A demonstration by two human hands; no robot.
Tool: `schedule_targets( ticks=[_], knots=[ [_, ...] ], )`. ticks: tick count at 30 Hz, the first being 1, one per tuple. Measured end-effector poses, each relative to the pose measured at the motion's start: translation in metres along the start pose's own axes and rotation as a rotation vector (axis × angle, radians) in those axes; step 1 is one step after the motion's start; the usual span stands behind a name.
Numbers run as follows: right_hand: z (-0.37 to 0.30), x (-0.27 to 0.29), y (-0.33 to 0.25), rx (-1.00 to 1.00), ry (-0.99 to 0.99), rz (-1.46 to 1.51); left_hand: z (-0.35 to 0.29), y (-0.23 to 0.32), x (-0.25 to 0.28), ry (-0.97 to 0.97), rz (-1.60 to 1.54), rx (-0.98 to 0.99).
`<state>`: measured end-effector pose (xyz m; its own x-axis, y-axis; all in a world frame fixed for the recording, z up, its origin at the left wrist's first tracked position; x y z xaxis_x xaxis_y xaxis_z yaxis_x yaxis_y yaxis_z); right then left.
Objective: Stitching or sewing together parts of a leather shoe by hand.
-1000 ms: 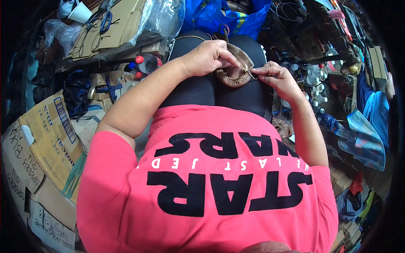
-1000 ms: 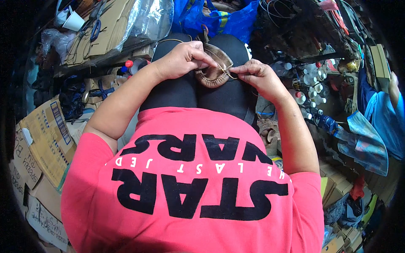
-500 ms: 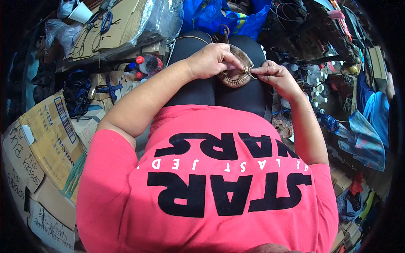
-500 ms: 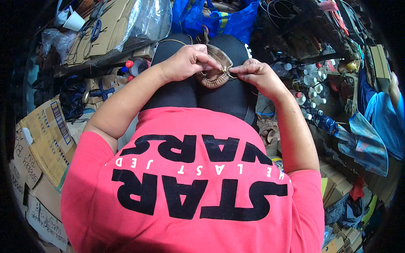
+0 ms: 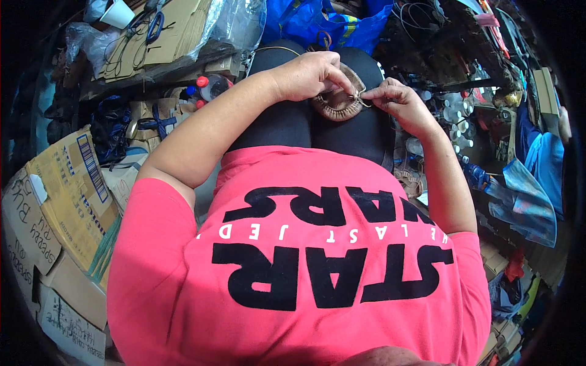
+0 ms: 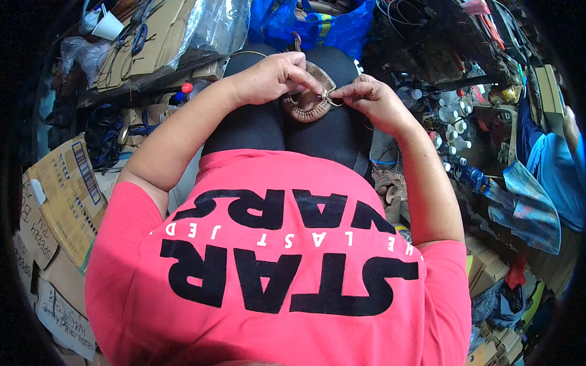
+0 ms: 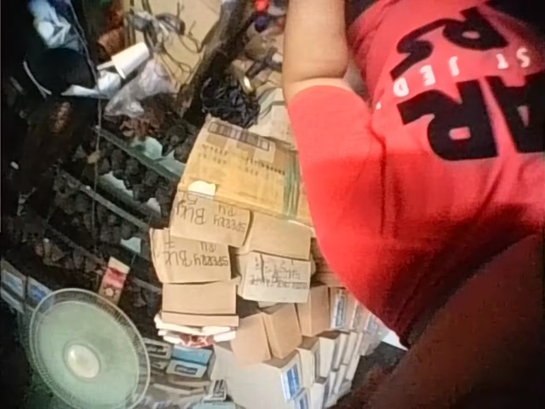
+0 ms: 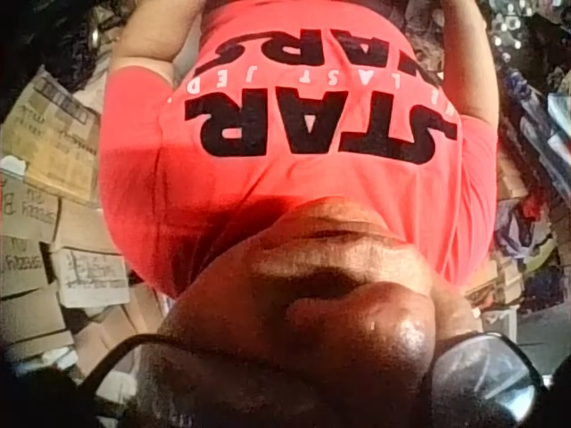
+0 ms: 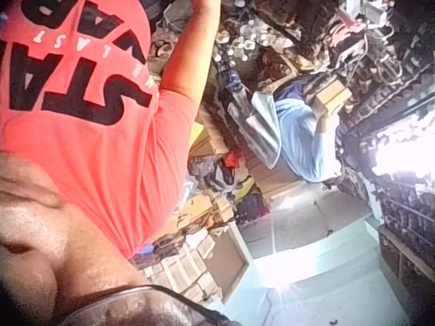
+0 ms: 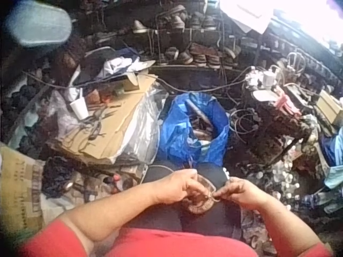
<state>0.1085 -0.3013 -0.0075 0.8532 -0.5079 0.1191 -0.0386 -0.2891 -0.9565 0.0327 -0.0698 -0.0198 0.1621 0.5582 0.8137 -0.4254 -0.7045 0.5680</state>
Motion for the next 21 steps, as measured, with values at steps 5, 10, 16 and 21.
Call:
schedule_targets(
  ticks=[5,10,16,21],
  knots=[
    [0.000,0.003,0.007,0.065,-0.019,-0.028,0.001,-0.003,-0.003,0.014,-0.023,-0.022],
    [0.004,0.003,0.008,0.047,-0.033,-0.017,0.009,-0.005,0.000,-0.040,-0.066,-0.009],
    [0.007,0.003,0.004,0.035,-0.040,0.000,0.022,0.000,0.007,-0.026,0.033,-0.109],
    [0.005,0.001,-0.001,0.036,-0.032,-0.082,0.019,0.005,0.011,-0.051,0.074,-0.107]
  ],
)
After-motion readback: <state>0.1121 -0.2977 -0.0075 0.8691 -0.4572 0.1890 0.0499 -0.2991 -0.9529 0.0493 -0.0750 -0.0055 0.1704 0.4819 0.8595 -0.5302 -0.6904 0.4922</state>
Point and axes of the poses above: each hand's wrist, its own z-axis towards the middle knuckle, its own x-axis out of the back of the hand, y = z × x, the point moved 1 cm from there along z, towards the middle knuckle, and after that the axes turned 14 degrees about z, right-handed, at the moved point
